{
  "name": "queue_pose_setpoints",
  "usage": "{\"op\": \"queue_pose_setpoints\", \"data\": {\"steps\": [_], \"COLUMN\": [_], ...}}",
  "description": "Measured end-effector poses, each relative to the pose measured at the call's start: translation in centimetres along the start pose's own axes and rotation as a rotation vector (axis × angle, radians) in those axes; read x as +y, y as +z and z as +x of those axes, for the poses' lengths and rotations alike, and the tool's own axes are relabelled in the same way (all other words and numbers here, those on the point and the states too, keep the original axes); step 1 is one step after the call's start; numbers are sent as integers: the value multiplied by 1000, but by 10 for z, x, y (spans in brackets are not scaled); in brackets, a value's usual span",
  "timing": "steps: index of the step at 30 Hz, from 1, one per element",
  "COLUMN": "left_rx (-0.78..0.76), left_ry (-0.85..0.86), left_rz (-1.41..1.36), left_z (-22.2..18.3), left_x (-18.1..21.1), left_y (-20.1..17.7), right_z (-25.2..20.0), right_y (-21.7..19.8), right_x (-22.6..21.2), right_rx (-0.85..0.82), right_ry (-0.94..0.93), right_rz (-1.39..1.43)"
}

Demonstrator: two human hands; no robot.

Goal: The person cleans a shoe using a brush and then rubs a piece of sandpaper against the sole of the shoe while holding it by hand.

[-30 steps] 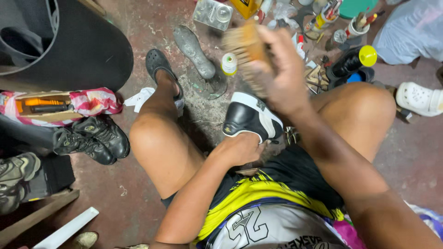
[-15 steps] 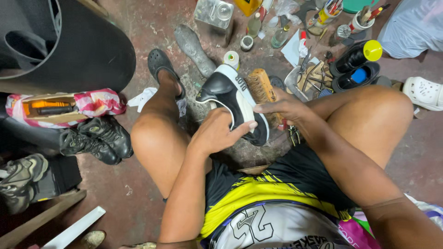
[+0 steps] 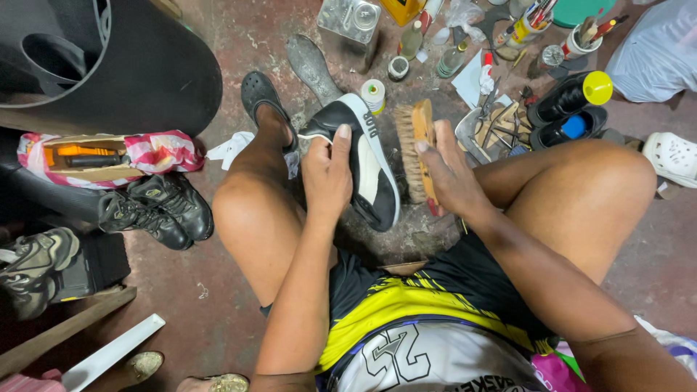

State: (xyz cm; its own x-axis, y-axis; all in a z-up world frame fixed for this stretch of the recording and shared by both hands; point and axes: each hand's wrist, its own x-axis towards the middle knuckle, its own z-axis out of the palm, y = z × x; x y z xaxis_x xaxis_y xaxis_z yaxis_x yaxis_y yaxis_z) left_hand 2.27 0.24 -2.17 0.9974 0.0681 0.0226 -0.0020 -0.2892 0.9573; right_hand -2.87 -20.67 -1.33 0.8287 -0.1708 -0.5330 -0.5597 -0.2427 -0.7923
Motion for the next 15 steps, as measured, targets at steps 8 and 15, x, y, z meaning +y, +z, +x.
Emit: {"op": "queue_pose_setpoints", "data": {"steps": [8,15], "left_rx": [-469,-350], "left_ry": [392,276], "left_rz": [274,408], "left_z": [-28,-16], "left_x": [20,26], "left_y": [-2,5], "right_z": [9,13], "right_y": [-10,-9], "right_x": [-107,-39], "right_rx": [265,238], "right_ry": [-799,-833], "right_rz": [-376,-130]}}
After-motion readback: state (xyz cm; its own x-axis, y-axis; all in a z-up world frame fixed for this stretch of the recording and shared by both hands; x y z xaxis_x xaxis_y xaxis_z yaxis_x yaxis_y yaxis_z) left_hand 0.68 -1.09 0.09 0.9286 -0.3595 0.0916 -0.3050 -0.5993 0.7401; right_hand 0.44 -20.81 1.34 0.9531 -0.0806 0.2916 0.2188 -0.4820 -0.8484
